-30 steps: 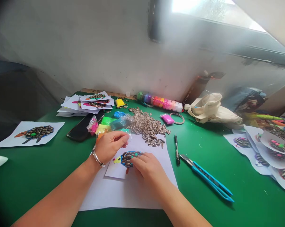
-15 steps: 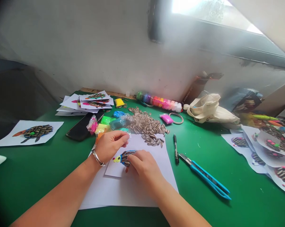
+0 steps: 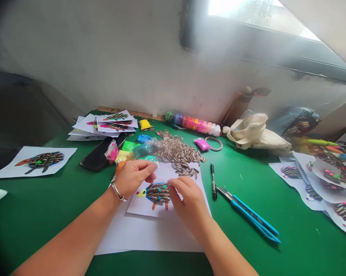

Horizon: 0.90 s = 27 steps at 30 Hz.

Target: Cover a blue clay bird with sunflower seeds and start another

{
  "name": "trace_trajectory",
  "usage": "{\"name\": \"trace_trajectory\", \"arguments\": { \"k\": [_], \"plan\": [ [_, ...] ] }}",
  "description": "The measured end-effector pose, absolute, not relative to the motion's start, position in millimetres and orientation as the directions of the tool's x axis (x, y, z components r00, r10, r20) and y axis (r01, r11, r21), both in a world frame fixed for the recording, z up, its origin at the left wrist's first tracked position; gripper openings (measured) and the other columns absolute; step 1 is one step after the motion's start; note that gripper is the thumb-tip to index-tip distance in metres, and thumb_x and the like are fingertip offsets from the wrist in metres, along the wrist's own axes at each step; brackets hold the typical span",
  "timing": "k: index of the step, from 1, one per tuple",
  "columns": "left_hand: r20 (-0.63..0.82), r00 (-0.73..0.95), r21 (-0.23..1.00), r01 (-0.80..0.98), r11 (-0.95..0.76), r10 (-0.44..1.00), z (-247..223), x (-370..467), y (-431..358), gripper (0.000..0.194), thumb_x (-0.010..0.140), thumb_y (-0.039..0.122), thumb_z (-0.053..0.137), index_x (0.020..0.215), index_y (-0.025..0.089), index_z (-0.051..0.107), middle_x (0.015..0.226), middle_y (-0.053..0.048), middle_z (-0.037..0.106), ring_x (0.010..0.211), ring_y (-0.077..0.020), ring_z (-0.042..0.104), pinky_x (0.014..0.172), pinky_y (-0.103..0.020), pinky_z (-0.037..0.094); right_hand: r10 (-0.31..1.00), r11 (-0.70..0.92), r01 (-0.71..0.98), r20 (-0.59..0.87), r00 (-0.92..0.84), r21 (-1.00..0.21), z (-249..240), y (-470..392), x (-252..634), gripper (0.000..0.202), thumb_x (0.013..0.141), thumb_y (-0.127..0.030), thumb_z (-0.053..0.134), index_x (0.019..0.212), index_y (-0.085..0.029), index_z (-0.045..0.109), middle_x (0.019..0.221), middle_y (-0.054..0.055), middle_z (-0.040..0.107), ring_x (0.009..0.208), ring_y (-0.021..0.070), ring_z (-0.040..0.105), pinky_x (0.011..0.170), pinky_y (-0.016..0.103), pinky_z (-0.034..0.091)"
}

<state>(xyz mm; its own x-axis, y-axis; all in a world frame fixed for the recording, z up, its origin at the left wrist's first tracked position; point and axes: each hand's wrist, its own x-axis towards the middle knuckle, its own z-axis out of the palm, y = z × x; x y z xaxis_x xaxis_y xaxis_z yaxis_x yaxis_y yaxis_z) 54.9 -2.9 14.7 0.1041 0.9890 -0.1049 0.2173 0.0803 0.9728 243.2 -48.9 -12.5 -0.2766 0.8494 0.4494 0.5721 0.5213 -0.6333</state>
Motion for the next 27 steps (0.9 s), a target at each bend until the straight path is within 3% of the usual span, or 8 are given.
{"name": "trace_trajectory", "arguments": {
  "k": [6,10,14,19,23,27],
  "plan": [
    [-0.233,0.242,0.972,0.096,0.216,0.942,16,65,-9,0.041,0.071,0.054,0.063,0.058,0.015,0.063,0.044,0.001,0.056,0.040,-0.0089,0.051,0.041,-0.019,0.041,0.867,0.490,0.534,0.446,-0.222,-0.688,-7,-46,237,0.017,0.085,-0.021,0.059,0.101,-0.022,0.064,0.093,0.007,0.064,0.081,0.0179,0.058,0.073,0.033,0.050],
    [-0.232,0.332,0.972,0.061,0.225,0.914,13,72,-13,0.051,0.073,0.063,0.058,0.062,0.014,0.065,0.043,0.003,0.051,0.038,-0.0075,0.045,0.037,-0.018,0.036,0.887,0.461,0.489,0.402,-0.228,-0.740,4,-41,225,0.011,0.081,-0.020,0.063,0.091,-0.022,0.067,0.081,0.003,0.062,0.074,0.0156,0.056,0.067,0.028,0.048],
    [-0.236,0.304,0.972,0.071,0.225,0.923,10,74,-14,0.059,0.074,0.069,0.051,0.054,0.014,0.058,0.043,0.002,0.050,0.038,-0.0080,0.047,0.037,-0.018,0.037,0.903,0.427,0.485,0.388,-0.184,-0.764,11,-35,217,0.003,0.079,-0.020,0.063,0.078,-0.021,0.065,0.071,0.000,0.056,0.066,0.0131,0.050,0.062,0.026,0.044],
    [-0.255,0.300,0.967,0.078,0.243,0.919,11,74,-14,0.062,0.075,0.072,0.045,0.057,0.014,0.058,0.049,0.000,0.056,0.044,-0.0110,0.054,0.043,-0.022,0.044,0.912,0.409,0.441,0.367,-0.182,-0.799,12,-31,219,0.007,0.083,-0.018,0.059,0.081,-0.021,0.065,0.071,0.000,0.055,0.066,0.0126,0.049,0.061,0.025,0.043],
    [-0.155,0.245,0.958,0.275,0.085,0.957,19,65,-13,0.056,0.081,0.065,0.042,0.067,0.015,0.062,0.059,-0.002,0.063,0.053,-0.0130,0.058,0.052,-0.024,0.045,0.925,0.381,0.490,0.329,-0.192,-0.784,8,-33,240,0.007,0.085,-0.019,0.058,0.086,-0.021,0.064,0.076,0.001,0.059,0.068,0.0134,0.051,0.064,0.026,0.043],
    [-0.011,0.193,0.845,0.526,-0.094,0.981,26,57,-10,0.047,0.086,0.051,0.044,0.057,0.017,0.058,0.059,0.000,0.062,0.058,-0.0119,0.056,0.055,-0.023,0.039,0.917,0.399,0.621,0.297,-0.266,-0.675,-3,-38,259,0.018,0.085,-0.014,0.055,0.095,-0.022,0.066,0.090,0.005,0.064,0.082,0.0180,0.057,0.072,0.030,0.046]
  ]
}}
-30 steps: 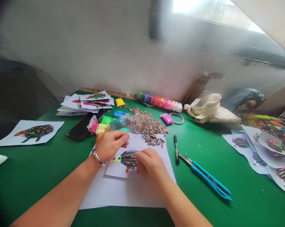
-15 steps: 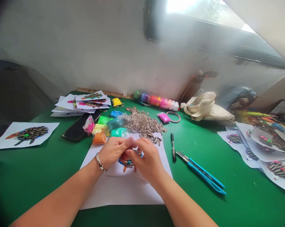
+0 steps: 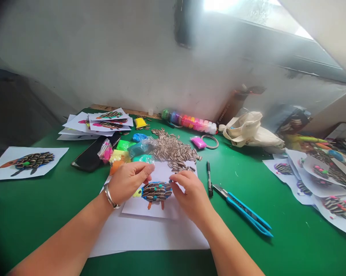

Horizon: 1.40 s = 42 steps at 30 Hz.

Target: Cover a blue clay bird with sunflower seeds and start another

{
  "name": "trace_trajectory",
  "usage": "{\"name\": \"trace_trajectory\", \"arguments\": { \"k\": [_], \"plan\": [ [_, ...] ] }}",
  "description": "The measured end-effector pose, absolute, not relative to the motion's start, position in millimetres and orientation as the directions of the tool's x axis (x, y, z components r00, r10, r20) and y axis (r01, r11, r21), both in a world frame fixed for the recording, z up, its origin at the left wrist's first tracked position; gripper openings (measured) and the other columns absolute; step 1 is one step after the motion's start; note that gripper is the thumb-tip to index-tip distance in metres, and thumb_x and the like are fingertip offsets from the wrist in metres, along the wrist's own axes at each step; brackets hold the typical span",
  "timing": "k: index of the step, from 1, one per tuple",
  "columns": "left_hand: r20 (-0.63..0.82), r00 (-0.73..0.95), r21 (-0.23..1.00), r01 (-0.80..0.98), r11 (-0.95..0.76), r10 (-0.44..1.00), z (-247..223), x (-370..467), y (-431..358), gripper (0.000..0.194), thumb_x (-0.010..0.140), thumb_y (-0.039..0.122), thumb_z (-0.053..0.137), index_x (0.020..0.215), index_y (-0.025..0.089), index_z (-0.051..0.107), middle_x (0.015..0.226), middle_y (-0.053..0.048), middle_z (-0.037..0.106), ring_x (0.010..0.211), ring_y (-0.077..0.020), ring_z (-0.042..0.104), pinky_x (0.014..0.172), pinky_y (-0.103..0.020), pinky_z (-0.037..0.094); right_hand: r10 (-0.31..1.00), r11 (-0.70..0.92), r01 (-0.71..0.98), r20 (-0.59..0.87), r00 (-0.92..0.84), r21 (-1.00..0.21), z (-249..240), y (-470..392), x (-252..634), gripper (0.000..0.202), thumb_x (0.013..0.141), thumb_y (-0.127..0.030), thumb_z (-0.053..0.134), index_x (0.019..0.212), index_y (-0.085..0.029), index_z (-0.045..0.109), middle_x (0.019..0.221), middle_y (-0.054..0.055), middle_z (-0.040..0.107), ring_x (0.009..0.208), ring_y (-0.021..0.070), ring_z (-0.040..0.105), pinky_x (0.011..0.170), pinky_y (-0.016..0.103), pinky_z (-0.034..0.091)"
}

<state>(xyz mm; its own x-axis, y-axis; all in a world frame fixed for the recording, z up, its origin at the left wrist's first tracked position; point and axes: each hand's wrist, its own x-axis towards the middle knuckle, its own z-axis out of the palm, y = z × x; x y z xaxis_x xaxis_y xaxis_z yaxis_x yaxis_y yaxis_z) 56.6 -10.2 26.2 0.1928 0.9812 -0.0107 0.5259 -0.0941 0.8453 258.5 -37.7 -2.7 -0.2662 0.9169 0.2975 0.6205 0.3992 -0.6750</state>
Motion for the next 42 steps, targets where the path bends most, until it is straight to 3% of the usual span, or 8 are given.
{"name": "trace_trajectory", "arguments": {
  "k": [6,11,18,23,42],
  "plan": [
    [0.067,0.228,0.756,0.623,-0.198,0.971,22,58,-10,0.041,0.088,0.041,0.043,0.057,0.018,0.056,0.056,0.003,0.059,0.056,-0.0100,0.051,0.055,-0.022,0.035,0.853,0.522,0.719,0.311,-0.420,-0.460,-12,-41,250,0.024,0.083,-0.007,0.053,0.094,-0.020,0.070,0.085,0.007,0.065,0.080,0.0206,0.055,0.070,0.033,0.044],
    [0.089,0.234,0.739,0.636,-0.222,0.968,19,58,-11,0.040,0.089,0.038,0.043,0.056,0.018,0.054,0.056,0.003,0.058,0.056,-0.0095,0.049,0.055,-0.022,0.032,0.838,0.546,0.749,0.269,-0.475,-0.375,-13,-43,248,0.027,0.078,-0.004,0.057,0.096,-0.021,0.070,0.084,0.007,0.065,0.079,0.0203,0.052,0.068,0.032,0.042],
    [0.081,0.229,0.746,0.632,-0.212,0.970,19,58,-10,0.038,0.088,0.036,0.045,0.055,0.018,0.051,0.056,0.003,0.056,0.057,-0.0096,0.048,0.056,-0.023,0.032,0.855,0.519,0.769,0.214,-0.473,-0.374,-11,-45,249,0.024,0.080,-0.005,0.056,0.095,-0.019,0.068,0.083,0.005,0.065,0.080,0.0196,0.050,0.070,0.032,0.039],
    [0.071,0.220,0.747,0.634,-0.198,0.973,18,58,-9,0.036,0.088,0.035,0.046,0.056,0.018,0.053,0.056,0.004,0.055,0.057,-0.0097,0.047,0.057,-0.023,0.032,0.866,0.499,0.792,0.189,-0.462,-0.352,-9,-45,249,0.013,0.082,-0.009,0.056,0.082,-0.018,0.066,0.078,0.005,0.062,0.077,0.0183,0.048,0.068,0.030,0.036],
    [0.085,0.223,0.727,0.652,-0.213,0.971,18,57,-9,0.038,0.087,0.036,0.044,0.055,0.019,0.052,0.056,0.003,0.058,0.057,-0.0104,0.050,0.055,-0.023,0.033,0.870,0.493,0.781,0.195,-0.453,-0.384,-4,-44,251,0.021,0.080,-0.007,0.052,0.082,-0.020,0.068,0.074,0.004,0.060,0.073,0.0175,0.048,0.069,0.031,0.034]
  ]
}}
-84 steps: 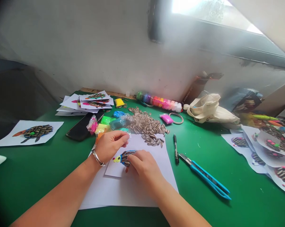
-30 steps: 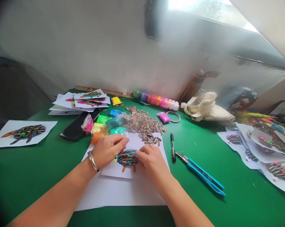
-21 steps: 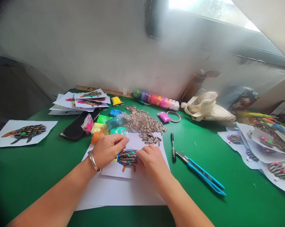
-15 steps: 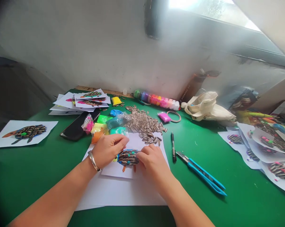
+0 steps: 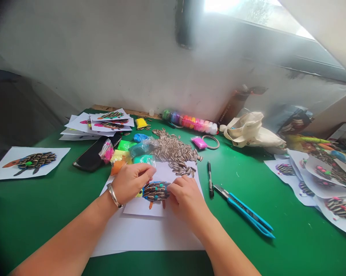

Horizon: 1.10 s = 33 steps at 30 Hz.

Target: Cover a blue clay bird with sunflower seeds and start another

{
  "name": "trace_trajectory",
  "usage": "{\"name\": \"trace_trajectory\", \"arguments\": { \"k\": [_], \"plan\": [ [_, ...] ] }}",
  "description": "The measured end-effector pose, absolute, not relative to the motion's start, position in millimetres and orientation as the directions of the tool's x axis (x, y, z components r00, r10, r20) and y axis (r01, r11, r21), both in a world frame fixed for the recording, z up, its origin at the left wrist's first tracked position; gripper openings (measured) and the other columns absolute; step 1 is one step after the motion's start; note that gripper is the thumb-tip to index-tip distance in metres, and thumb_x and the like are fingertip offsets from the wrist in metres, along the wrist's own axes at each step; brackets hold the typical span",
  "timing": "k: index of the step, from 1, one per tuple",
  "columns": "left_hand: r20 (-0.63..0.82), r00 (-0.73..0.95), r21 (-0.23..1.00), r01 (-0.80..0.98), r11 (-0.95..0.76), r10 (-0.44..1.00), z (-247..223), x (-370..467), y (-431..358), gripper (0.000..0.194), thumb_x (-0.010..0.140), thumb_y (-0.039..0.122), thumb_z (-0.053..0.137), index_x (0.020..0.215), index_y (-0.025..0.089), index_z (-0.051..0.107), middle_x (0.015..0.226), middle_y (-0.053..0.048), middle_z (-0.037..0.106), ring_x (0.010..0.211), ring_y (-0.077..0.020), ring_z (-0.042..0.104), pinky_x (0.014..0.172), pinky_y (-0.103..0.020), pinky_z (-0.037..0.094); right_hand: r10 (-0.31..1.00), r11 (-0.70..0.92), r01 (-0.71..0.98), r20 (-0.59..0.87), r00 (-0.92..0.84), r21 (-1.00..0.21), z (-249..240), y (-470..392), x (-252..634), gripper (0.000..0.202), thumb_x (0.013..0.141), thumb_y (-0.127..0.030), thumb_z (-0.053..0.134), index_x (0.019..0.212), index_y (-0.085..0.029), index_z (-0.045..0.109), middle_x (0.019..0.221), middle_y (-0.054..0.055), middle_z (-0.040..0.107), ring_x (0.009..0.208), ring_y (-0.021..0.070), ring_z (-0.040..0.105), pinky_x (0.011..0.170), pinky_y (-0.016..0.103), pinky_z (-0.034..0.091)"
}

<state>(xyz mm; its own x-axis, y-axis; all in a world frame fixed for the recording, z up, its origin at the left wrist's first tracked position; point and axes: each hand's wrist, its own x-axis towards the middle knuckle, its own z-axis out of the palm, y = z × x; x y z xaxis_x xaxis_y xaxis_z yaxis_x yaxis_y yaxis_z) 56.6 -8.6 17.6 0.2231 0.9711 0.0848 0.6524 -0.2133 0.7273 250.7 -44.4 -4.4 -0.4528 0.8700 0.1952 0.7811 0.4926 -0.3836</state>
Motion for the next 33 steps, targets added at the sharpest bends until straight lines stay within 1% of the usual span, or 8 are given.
{"name": "trace_trajectory", "arguments": {
  "k": [8,13,17,21,25,28,31,33],
  "plan": [
    [0.070,0.221,0.718,0.665,-0.203,0.973,17,57,-8,0.037,0.088,0.035,0.044,0.056,0.019,0.054,0.056,0.003,0.058,0.058,-0.0107,0.051,0.055,-0.023,0.034,0.873,0.487,0.757,0.211,-0.440,-0.437,-5,-45,251,0.020,0.078,-0.007,0.052,0.080,-0.019,0.068,0.074,0.004,0.059,0.074,0.0178,0.049,0.069,0.032,0.036],
    [0.075,0.258,0.703,0.672,-0.234,0.963,18,58,-10,0.030,0.087,0.032,0.046,0.065,0.020,0.062,0.063,0.002,0.063,0.061,-0.0110,0.053,0.058,-0.023,0.036,0.888,0.454,0.718,0.203,-0.413,-0.527,-1,-44,255,0.020,0.080,-0.007,0.052,0.083,-0.020,0.067,0.077,0.003,0.060,0.076,0.0179,0.050,0.072,0.033,0.038],
    [0.098,0.342,0.661,0.680,-0.318,0.935,18,58,-12,0.027,0.088,0.029,0.045,0.073,0.021,0.065,0.072,0.002,0.067,0.065,-0.0119,0.055,0.060,-0.023,0.038,0.905,0.397,0.673,0.144,-0.400,-0.623,4,-44,260,0.025,0.080,-0.005,0.049,0.086,-0.022,0.067,0.080,0.002,0.059,0.079,0.0173,0.052,0.071,0.031,0.041],
    [0.083,0.375,0.609,0.714,-0.344,0.924,19,58,-13,0.028,0.089,0.029,0.044,0.075,0.021,0.066,0.074,0.000,0.068,0.068,-0.0133,0.058,0.059,-0.024,0.039,0.903,0.374,0.666,0.091,-0.420,-0.645,6,-45,263,0.026,0.080,-0.005,0.049,0.082,-0.023,0.067,0.079,0.001,0.059,0.080,0.0169,0.053,0.071,0.030,0.042],
    [0.125,0.414,0.598,0.694,-0.401,0.902,18,59,-15,0.022,0.089,0.026,0.047,0.087,0.022,0.068,0.085,-0.001,0.071,0.080,-0.0159,0.062,0.071,-0.027,0.045,0.909,0.369,0.651,0.112,-0.402,-0.663,6,-43,264,0.023,0.081,-0.007,0.050,0.082,-0.023,0.067,0.078,0.001,0.060,0.078,0.0166,0.054,0.070,0.029,0.042],
    [0.160,0.521,0.572,0.643,-0.509,0.838,17,61,-17,0.019,0.087,0.021,0.051,0.096,0.021,0.067,0.093,-0.003,0.070,0.090,-0.0185,0.061,0.082,-0.031,0.046,0.930,0.328,0.621,0.127,-0.345,-0.712,4,-39,267,0.020,0.081,-0.011,0.051,0.081,-0.022,0.068,0.078,0.002,0.061,0.077,0.0166,0.055,0.069,0.029,0.043],
    [0.167,0.622,0.507,0.612,-0.607,0.765,16,63,-20,0.020,0.087,0.020,0.051,0.095,0.021,0.069,0.099,-0.005,0.068,0.098,-0.0213,0.057,0.088,-0.036,0.046,0.957,0.246,0.575,0.104,-0.270,-0.780,4,-35,269,0.019,0.081,-0.014,0.051,0.077,-0.021,0.068,0.076,0.001,0.062,0.076,0.0163,0.056,0.069,0.028,0.044],
    [0.173,0.646,0.469,0.610,-0.638,0.744,14,65,-21,0.019,0.086,0.020,0.053,0.094,0.022,0.069,0.107,-0.007,0.065,0.105,-0.0234,0.053,0.092,-0.040,0.045,0.972,0.177,0.537,0.060,-0.228,-0.825,5,-33,271,0.017,0.080,-0.016,0.052,0.076,-0.020,0.068,0.077,0.001,0.064,0.077,0.0163,0.056,0.070,0.028,0.043]
  ]
}}
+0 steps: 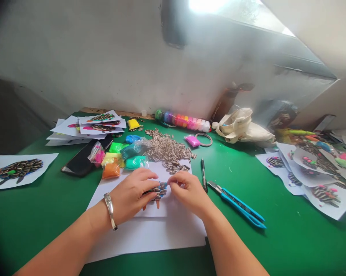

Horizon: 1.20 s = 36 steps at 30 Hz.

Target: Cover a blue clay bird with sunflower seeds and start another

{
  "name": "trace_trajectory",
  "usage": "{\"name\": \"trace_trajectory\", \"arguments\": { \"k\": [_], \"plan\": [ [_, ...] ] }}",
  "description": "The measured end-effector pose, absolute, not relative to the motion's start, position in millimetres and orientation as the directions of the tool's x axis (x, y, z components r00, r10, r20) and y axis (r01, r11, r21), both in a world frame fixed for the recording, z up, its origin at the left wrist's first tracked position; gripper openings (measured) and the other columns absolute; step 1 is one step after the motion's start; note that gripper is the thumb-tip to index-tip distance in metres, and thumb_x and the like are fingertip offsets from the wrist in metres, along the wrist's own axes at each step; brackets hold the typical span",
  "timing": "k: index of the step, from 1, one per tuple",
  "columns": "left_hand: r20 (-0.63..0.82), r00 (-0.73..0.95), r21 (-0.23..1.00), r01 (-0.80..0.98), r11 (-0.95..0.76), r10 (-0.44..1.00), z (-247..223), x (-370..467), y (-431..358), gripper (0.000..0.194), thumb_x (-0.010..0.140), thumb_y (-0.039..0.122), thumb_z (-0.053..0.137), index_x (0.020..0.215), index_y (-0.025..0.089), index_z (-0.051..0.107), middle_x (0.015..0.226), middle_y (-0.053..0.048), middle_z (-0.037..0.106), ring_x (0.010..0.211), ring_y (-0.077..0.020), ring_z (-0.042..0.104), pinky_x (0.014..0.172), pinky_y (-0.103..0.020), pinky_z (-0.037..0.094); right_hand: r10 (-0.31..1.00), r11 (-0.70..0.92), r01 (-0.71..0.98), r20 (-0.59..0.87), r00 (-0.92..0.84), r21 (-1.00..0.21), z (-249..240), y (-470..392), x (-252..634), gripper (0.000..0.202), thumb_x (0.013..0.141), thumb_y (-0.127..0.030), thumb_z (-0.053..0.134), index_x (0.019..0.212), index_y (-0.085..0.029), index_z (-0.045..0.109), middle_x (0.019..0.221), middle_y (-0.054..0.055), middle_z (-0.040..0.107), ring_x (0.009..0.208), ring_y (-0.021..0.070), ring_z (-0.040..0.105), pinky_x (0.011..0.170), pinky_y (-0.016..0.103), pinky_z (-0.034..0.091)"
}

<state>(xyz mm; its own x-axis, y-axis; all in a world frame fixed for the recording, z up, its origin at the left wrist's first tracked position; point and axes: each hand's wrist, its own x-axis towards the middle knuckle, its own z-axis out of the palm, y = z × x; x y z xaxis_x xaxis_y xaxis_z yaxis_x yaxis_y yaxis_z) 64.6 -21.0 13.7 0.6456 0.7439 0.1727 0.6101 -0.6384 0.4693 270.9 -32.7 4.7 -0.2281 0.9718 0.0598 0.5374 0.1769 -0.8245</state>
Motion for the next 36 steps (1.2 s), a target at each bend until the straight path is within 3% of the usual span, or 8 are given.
{"name": "trace_trajectory", "arguments": {
  "k": [6,13,25,36],
  "plan": [
    [0.138,0.677,0.386,0.635,-0.669,0.723,5,71,-26,0.016,0.077,0.019,0.064,0.092,0.024,0.070,0.122,-0.006,0.058,0.127,-0.0317,0.038,0.103,-0.050,0.037,0.981,0.021,0.416,-0.062,-0.184,-0.909,7,-27,278,0.017,0.079,-0.021,0.052,0.076,-0.019,0.068,0.077,0.001,0.065,0.076,0.0162,0.055,0.069,0.028,0.041],
    [0.104,0.708,0.302,0.647,-0.700,0.699,-3,79,-27,0.015,0.078,0.019,0.062,0.090,0.022,0.070,0.120,-0.006,0.061,0.126,-0.0342,0.040,0.102,-0.053,0.037,0.975,-0.062,0.313,-0.124,-0.184,-0.948,5,-25,281,0.016,0.077,-0.025,0.054,0.075,-0.017,0.067,0.073,0.001,0.062,0.068,0.0146,0.051,0.062,0.026,0.038],
    [0.055,0.665,0.412,0.664,-0.624,0.745,-6,80,-25,0.015,0.078,0.017,0.059,0.091,0.021,0.067,0.109,-0.004,0.064,0.122,-0.0289,0.043,0.105,-0.046,0.036,0.949,-0.082,0.388,-0.191,-0.250,-0.918,0,-27,273,0.016,0.075,-0.021,0.052,0.073,-0.017,0.066,0.072,0.001,0.062,0.071,0.0148,0.052,0.066,0.027,0.039],
    [0.021,0.627,0.492,0.672,-0.554,0.779,-3,77,-22,0.013,0.081,0.019,0.055,0.074,0.020,0.066,0.105,-0.005,0.064,0.117,-0.0248,0.047,0.109,-0.044,0.031,0.958,-0.018,0.456,-0.146,-0.247,-0.890,-7,-28,264,0.018,0.076,-0.019,0.050,0.073,-0.017,0.067,0.073,0.000,0.063,0.073,0.0153,0.054,0.068,0.026,0.041]
  ]
}}
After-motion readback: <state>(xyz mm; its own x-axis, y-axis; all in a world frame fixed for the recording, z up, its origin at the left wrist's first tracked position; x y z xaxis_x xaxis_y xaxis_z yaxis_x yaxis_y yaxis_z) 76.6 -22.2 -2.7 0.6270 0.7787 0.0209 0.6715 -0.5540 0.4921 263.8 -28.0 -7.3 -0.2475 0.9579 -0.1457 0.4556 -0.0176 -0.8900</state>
